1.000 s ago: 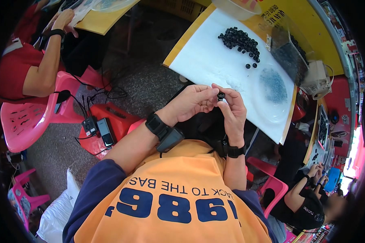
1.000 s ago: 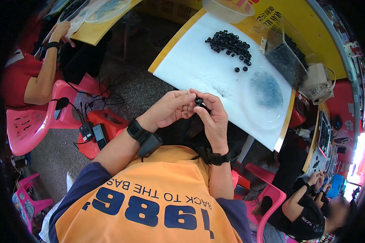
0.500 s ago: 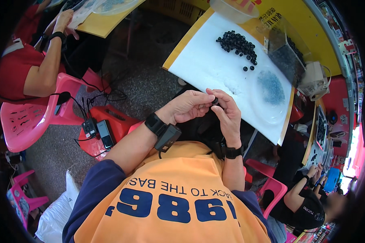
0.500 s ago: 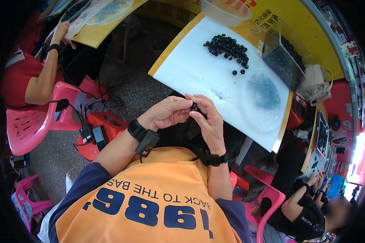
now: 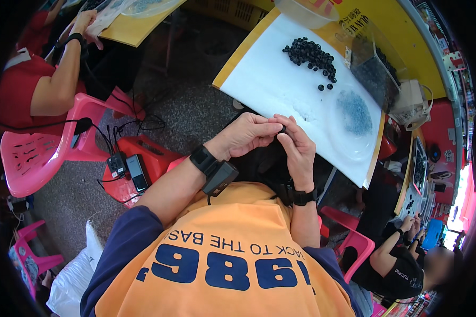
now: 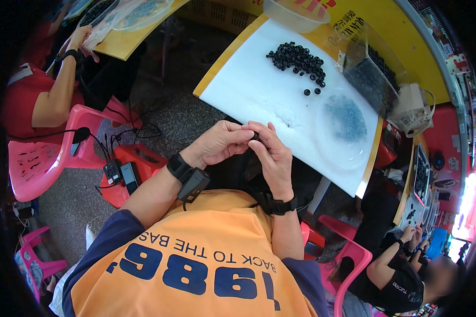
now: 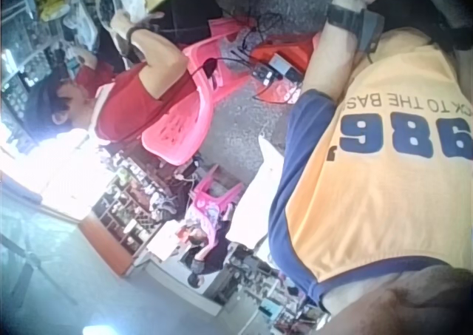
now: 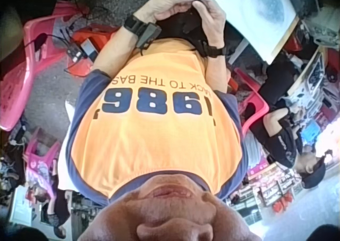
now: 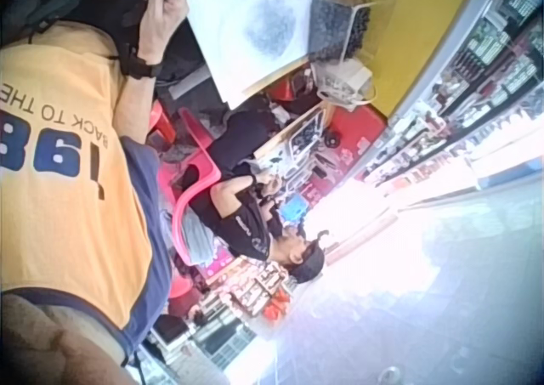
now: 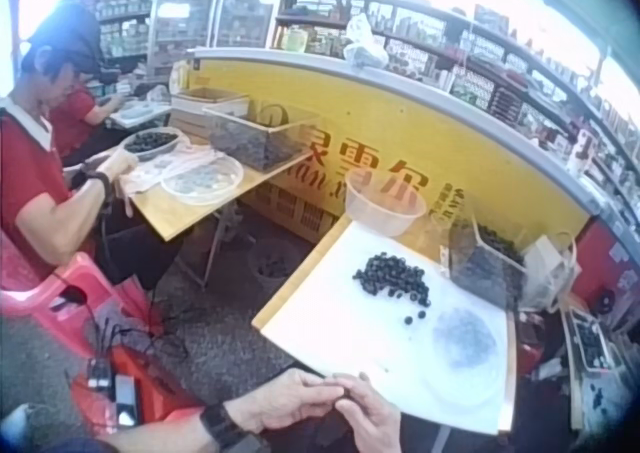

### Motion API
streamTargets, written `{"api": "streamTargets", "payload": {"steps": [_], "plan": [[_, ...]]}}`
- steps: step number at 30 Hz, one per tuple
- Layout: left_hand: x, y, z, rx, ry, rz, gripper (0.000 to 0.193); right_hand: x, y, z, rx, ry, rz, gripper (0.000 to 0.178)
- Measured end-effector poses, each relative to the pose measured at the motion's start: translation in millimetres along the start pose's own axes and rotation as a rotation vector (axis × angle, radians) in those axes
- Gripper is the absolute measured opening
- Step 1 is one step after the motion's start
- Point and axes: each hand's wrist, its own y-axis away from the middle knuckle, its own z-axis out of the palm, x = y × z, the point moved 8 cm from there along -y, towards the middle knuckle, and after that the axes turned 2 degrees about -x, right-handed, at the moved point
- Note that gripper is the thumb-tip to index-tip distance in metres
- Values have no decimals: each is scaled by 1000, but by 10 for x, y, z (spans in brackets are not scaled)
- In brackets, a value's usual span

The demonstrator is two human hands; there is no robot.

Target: Assembling small plastic or rubber components by hand at a workstation.

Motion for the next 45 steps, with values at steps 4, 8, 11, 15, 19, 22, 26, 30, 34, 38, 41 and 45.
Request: {"api": "streamTargets", "payload": {"steps": [4, 8, 11, 15, 19, 22, 26, 30, 34, 38, 41, 45], "plan": [[-75, -41, -75, -2, -2, -23, 17, -20, 7, 15, 29, 58, -6, 28], [-172, -70, -43, -29, 98, -84, 20, 38, -16, -18, 40, 22, -5, 30], [-143, -72, -35, 34, 32, -95, 20, 119, -9, -73, 80, -60, 11, 31], [25, -80, 6, 70, -314, 96, 31, 146, 25, -34, 117, -384, 147, 32], [96, -9, 235, -41, -443, 177, 54, 191, 70, 40, 49, -416, 173, 34], [139, 15, 257, -73, -462, 184, 70, 185, 71, 81, 23, -416, 204, 35], [275, 48, 344, -68, -607, 378, 66, 91, 78, 177, -23, -342, 156, 33], [267, 70, 366, -45, -738, 336, 42, 66, 111, 167, -31, -162, 162, 32], [281, 100, 361, 6, -824, 366, 29, 62, 101, 181, -16, -223, 108, 30], [329, 168, 390, 42, -858, 417, 23, 31, 87, 192, -23, -176, 93, 27], [308, 153, 364, 51, -852, 428, 19, 105, 100, 203, -12, -203, 102, 26], [322, 152, 366, 77, -847, 509, 16, 142, 79, 219, -7, -207, 61, 26]]}}
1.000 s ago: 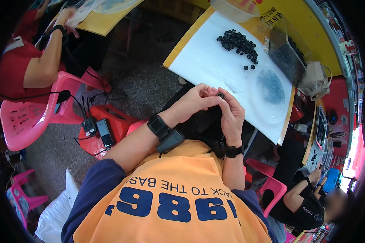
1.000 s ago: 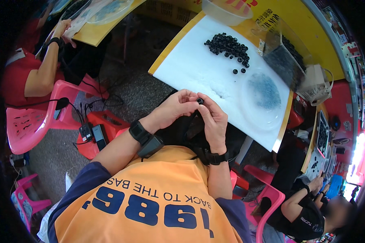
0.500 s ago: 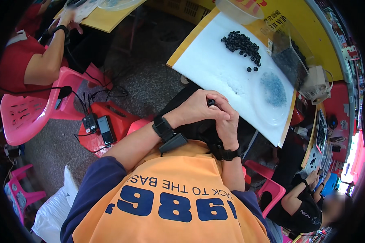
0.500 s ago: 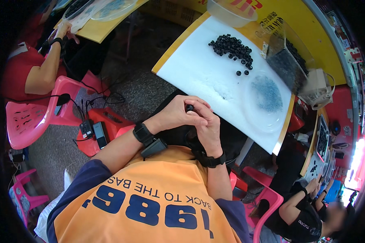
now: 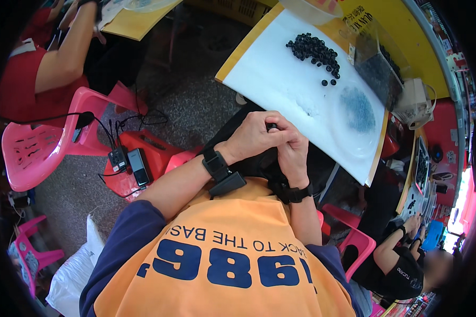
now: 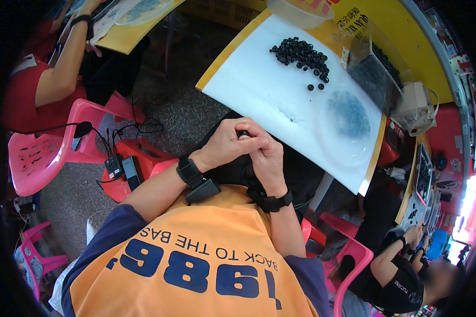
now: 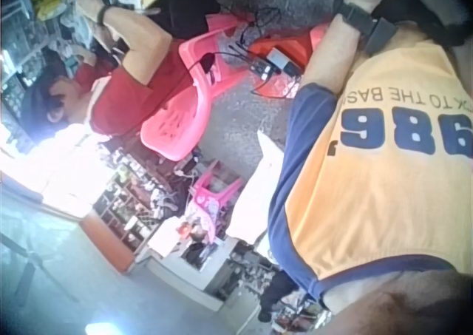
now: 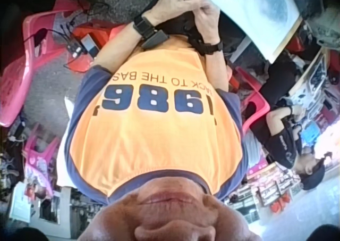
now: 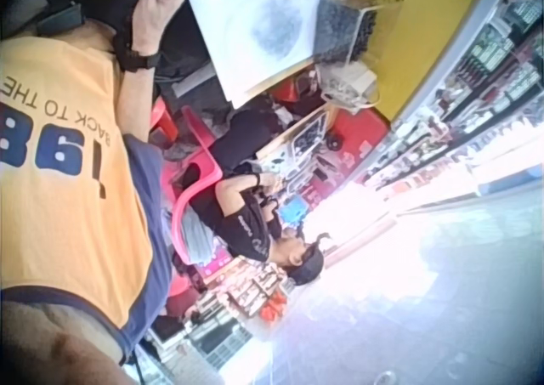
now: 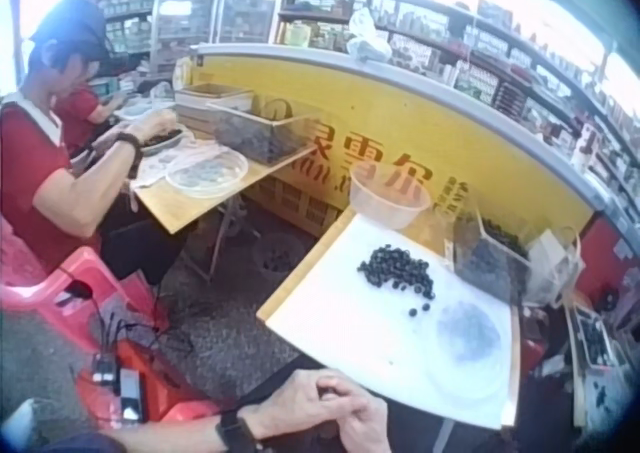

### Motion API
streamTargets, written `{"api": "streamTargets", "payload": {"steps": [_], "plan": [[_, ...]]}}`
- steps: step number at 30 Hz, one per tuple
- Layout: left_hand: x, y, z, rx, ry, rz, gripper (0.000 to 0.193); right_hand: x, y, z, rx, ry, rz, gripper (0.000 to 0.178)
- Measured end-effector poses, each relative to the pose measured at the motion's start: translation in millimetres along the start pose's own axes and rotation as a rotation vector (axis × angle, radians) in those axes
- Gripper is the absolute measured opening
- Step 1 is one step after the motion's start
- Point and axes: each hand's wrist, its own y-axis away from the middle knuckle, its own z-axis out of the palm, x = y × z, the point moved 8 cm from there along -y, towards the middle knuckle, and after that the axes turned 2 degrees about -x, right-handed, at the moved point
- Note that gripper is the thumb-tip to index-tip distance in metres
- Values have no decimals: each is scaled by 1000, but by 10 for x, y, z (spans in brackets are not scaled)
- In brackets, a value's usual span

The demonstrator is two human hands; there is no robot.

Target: Assembling small plastic or rubber components by hand at a workstation.

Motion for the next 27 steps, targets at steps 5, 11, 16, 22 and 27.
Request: {"api": "streamTargets", "payload": {"steps": [5, 11, 16, 22, 27], "plan": [[-132, -62, 57, -70, 52, -91, 27, 38, 2, -69, 90, -36, 59, 24], [-318, -104, 60, -100, 590, -212, 50, -90, -35, -225, 114, -375, 163, 23], [-327, -60, -46, 0, 587, -339, 67, -307, -254, -654, 130, -512, 310, 24], [-339, -65, 42, -54, 517, -393, 67, -997, -1176, -2033, 109, -401, 60, 38], [-359, -74, 55, -69, 505, -424, 65, -897, -1626, -2783, 293, -582, 235, 47]]}}
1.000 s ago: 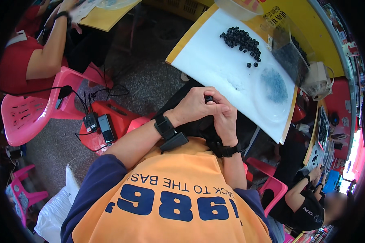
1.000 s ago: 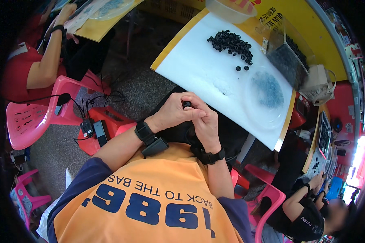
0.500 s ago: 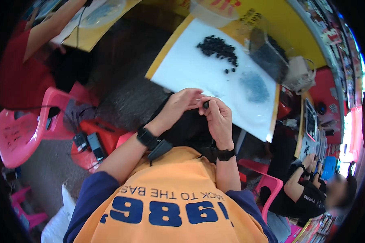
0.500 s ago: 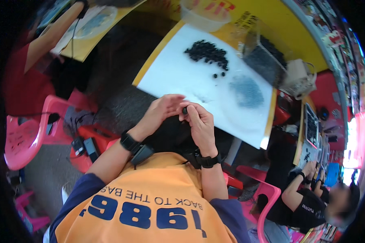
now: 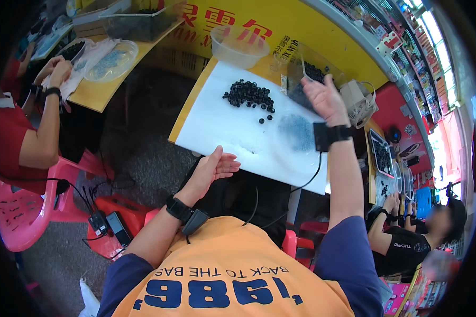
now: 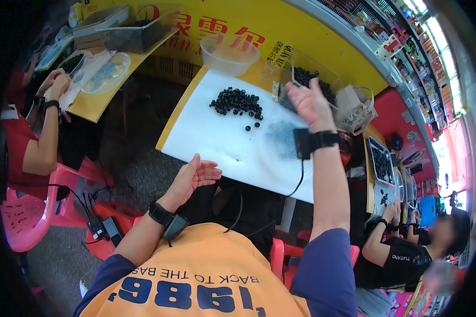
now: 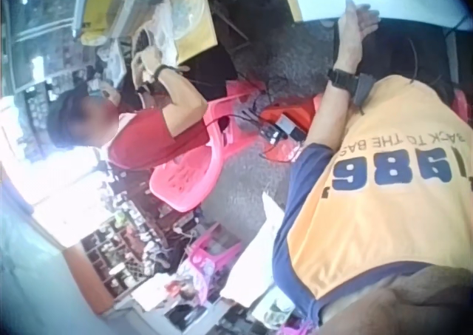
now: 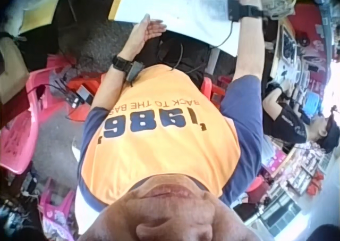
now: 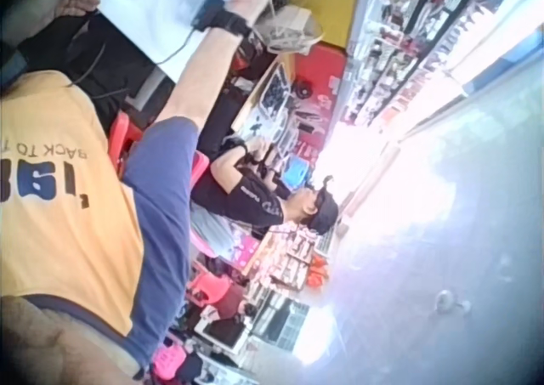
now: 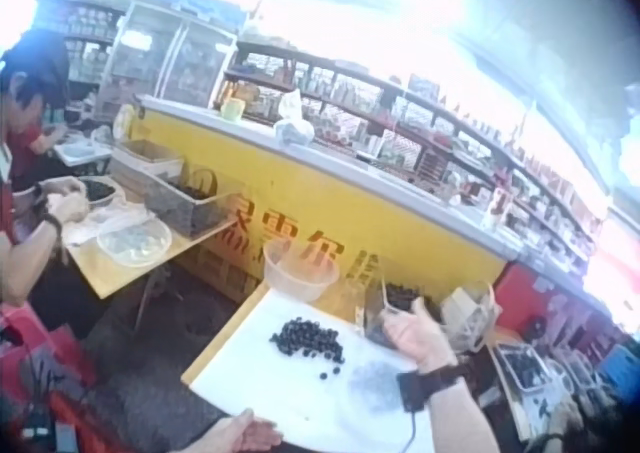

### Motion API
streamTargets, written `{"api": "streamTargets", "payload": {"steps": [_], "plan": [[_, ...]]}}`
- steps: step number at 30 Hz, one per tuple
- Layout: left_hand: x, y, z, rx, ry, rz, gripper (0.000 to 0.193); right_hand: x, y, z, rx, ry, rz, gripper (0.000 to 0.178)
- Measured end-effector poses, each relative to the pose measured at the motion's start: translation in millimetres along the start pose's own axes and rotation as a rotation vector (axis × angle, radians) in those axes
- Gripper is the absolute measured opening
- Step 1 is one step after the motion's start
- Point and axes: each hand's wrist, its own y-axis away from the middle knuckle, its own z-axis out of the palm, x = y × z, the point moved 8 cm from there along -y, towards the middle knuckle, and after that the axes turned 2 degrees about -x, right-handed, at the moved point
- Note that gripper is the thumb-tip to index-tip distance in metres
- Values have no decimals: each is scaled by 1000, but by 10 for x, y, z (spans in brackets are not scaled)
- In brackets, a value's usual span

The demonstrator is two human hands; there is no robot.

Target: Assembling small plastic or rubber components by hand at a workstation.

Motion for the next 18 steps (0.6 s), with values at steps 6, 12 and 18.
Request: {"api": "streamTargets", "payload": {"steps": [6, 12, 18], "plan": [[-45, 24, -162, 91, -125, 16, 38, 1198, 291, 455, -32, 1574, -332, 28], [-40, 2, -190, 74, -170, -43, 23, 1554, 313, 447, -6, 1883, -419, 18], [15, 20, -195, 222, 223, -3, 21, 1781, 1136, 1220, -264, 1237, -412, 31]]}}
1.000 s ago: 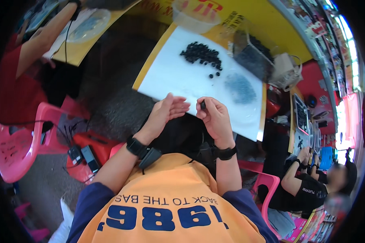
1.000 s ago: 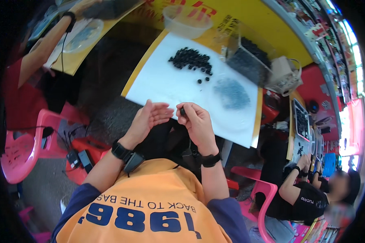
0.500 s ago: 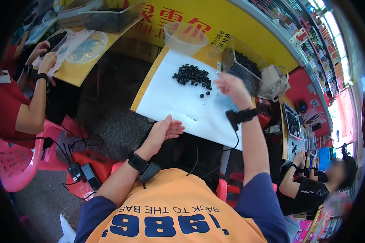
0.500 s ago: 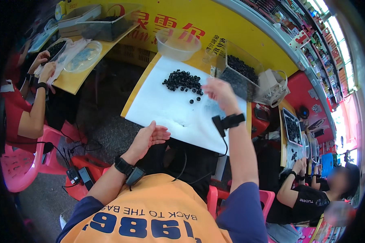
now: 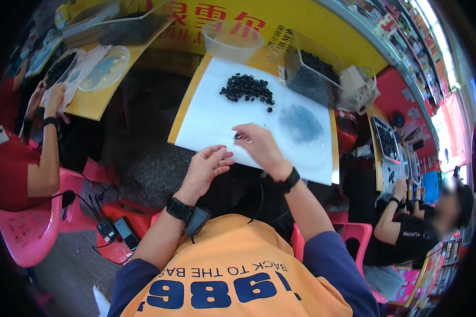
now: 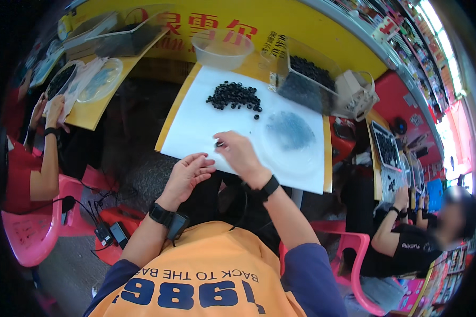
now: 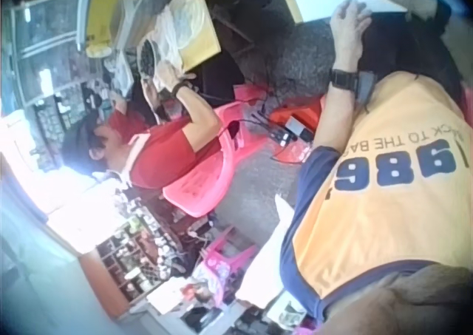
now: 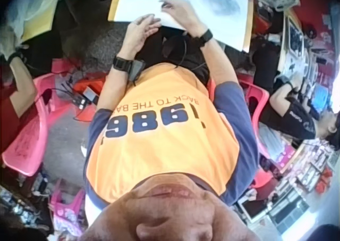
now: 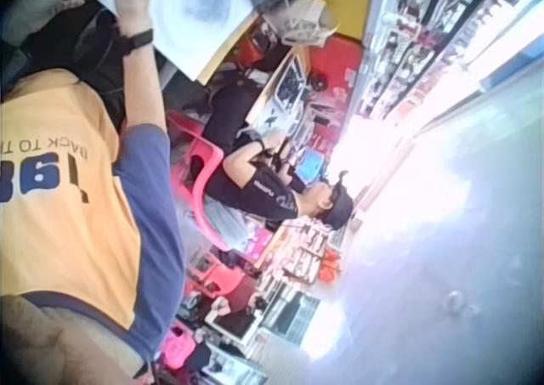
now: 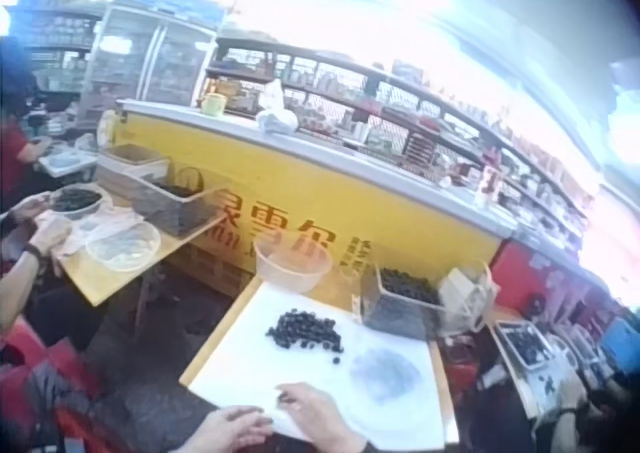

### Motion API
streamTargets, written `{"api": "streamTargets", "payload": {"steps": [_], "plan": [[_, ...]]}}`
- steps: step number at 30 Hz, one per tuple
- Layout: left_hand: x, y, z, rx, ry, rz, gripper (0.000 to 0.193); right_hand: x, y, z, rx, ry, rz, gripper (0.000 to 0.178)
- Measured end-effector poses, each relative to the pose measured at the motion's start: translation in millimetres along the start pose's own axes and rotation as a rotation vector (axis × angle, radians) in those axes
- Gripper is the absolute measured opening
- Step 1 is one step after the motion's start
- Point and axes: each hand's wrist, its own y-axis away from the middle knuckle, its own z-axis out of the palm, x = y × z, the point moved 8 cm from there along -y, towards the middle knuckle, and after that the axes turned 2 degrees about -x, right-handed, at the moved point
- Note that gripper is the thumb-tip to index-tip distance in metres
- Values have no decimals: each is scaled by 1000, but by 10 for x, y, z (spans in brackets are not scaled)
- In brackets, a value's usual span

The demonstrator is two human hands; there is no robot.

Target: Assembling small plastic or rubber components by hand at a workstation.

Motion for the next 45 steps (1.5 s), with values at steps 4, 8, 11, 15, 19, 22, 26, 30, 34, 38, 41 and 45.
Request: {"api": "streamTargets", "payload": {"steps": [4, 8, 11, 15, 19, 22, 26, 30, 34, 38, 41, 45], "plan": [[-36, -33, 1, -63, -34, 56, 21, -446, 361, 163, 69, 108, -140, 34], [-83, -23, -59, -43, -82, 9, 21, -383, 512, 101, 31, 1, -117, 32], [-29, -19, -91, -47, -127, -27, 20, -21, 593, -226, 83, -64, -11, 28], [-4, -39, -93, -67, -50, -1, 21, 742, 830, -1093, 318, 224, 164, 14], [-77, -67, -56, -108, -17, -36, 23, 1112, 959, -1498, 422, 419, 202, 12], [-147, -97, -69, -119, -23, -59, 25, 1212, 806, -1439, 418, 445, 156, 11], [-110, -85, -88, -116, -26, -56, 25, 1291, 637, -1278, 322, 626, 204, 10], [-58, -74, -78, -128, -22, -35, 25, 1351, 611, -1257, 325, 595, 201, 10], [-52, -50, -6, -153, -12, -38, 25, 1124, 698, -1318, 406, 236, 281, 11], [-55, -13, 62, -204, -8, -33, 26, 955, 782, -1169, 448, -249, 341, 17], [-41, 13, 133, -272, -4, 0, 27, 583, 808, -849, 395, -545, 322, 16], [-19, 42, 174, -309, 41, 20, 29, 157, 811, -428, 304, -679, 289, 14]]}}
